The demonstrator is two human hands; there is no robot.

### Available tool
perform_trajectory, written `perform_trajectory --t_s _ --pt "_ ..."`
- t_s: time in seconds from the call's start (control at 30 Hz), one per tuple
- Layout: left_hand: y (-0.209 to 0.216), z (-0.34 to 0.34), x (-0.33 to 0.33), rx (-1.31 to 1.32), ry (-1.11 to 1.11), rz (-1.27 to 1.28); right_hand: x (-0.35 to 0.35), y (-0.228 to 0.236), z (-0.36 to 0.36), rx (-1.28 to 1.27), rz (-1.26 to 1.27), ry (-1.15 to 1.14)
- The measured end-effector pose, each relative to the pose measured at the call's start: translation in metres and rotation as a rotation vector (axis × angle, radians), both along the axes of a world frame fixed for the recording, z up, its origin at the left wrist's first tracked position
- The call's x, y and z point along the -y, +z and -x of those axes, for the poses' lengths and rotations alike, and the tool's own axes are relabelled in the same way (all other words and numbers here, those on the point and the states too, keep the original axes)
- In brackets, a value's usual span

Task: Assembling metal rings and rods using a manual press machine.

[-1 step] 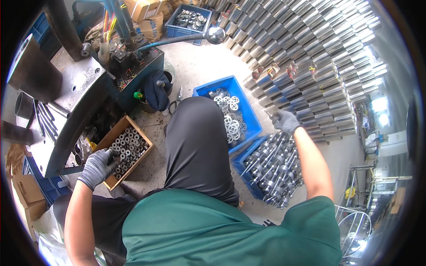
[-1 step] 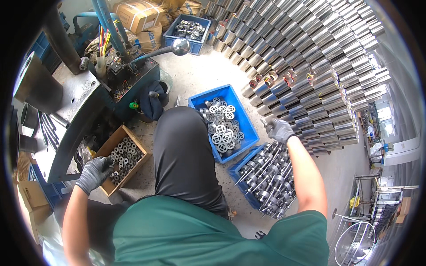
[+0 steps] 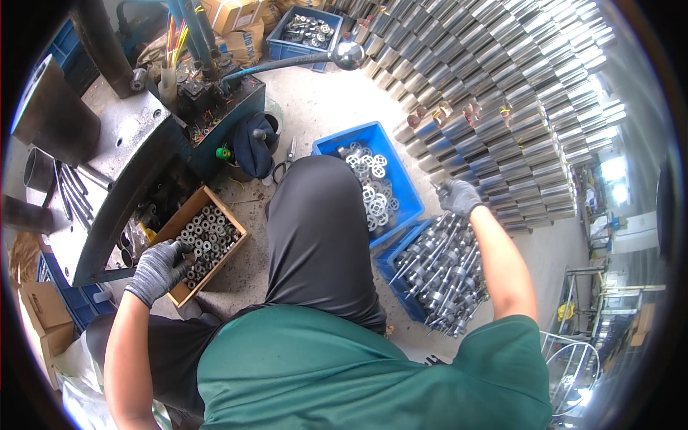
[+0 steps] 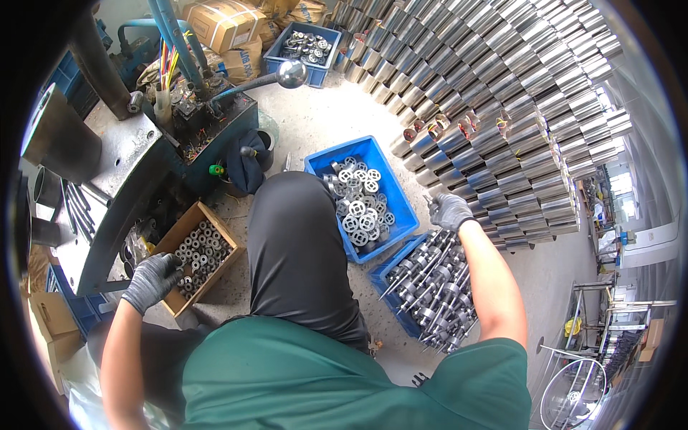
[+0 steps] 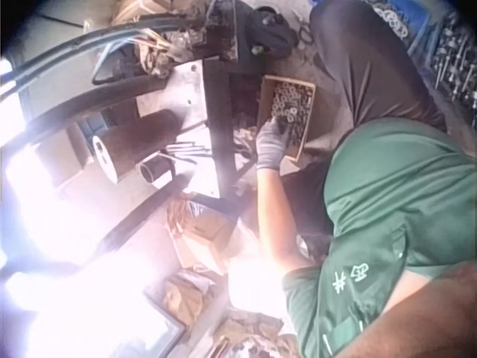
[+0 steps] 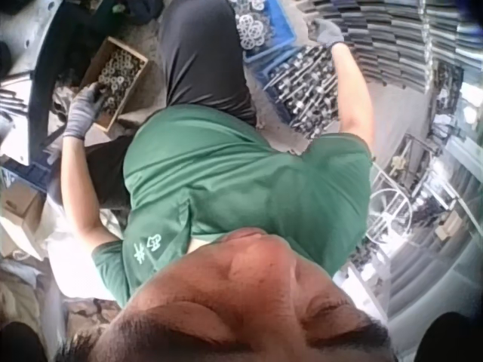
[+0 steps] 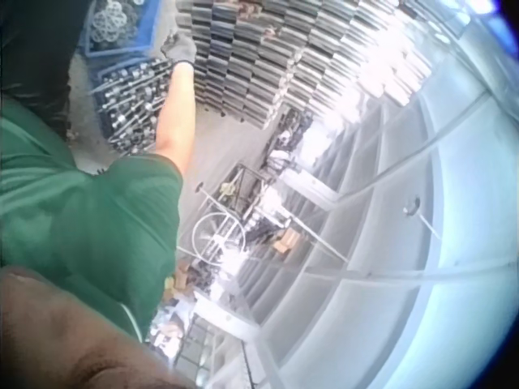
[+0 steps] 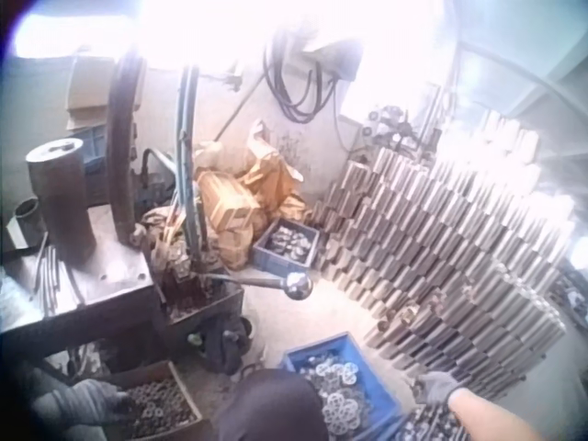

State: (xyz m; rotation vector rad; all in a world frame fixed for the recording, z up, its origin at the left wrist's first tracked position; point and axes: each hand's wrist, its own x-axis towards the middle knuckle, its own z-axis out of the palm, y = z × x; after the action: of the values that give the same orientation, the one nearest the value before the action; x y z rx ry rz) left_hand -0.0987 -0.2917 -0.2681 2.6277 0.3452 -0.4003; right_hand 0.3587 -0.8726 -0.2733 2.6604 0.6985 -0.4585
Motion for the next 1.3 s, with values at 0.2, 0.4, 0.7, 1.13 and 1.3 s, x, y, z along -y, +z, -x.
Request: perform_trajectory --t_s 0.2,0.4,0.7,1.13,1.3 --pt "-0.007 0.000 -0.002 0.014 -0.010 0.009 -0.025 -0.023 0.016 0.014 0.340 -0.095" --pt "-0.011 0.004 -0.009 -0.070 0.016 -0.044 -0.009 -0.050 0.026 -0.160 0.396 -0.281" --pt "-0.015 0.003 -0.009 -0.040 -0.023 -0.017 0.059 -0.106 -0.027 -0.326 0.447 -0.113" --pt "-0.015 0.014 -0.010 -0.070 0.035 -0.031 0.034 -0.083 0.006 -0.396 0.377 -0.106" --pt "-0.020 0.015 -0.008 -0.059 0.010 -0.038 0.036 -0.086 -0.005 -0.437 0.458 -0.103"
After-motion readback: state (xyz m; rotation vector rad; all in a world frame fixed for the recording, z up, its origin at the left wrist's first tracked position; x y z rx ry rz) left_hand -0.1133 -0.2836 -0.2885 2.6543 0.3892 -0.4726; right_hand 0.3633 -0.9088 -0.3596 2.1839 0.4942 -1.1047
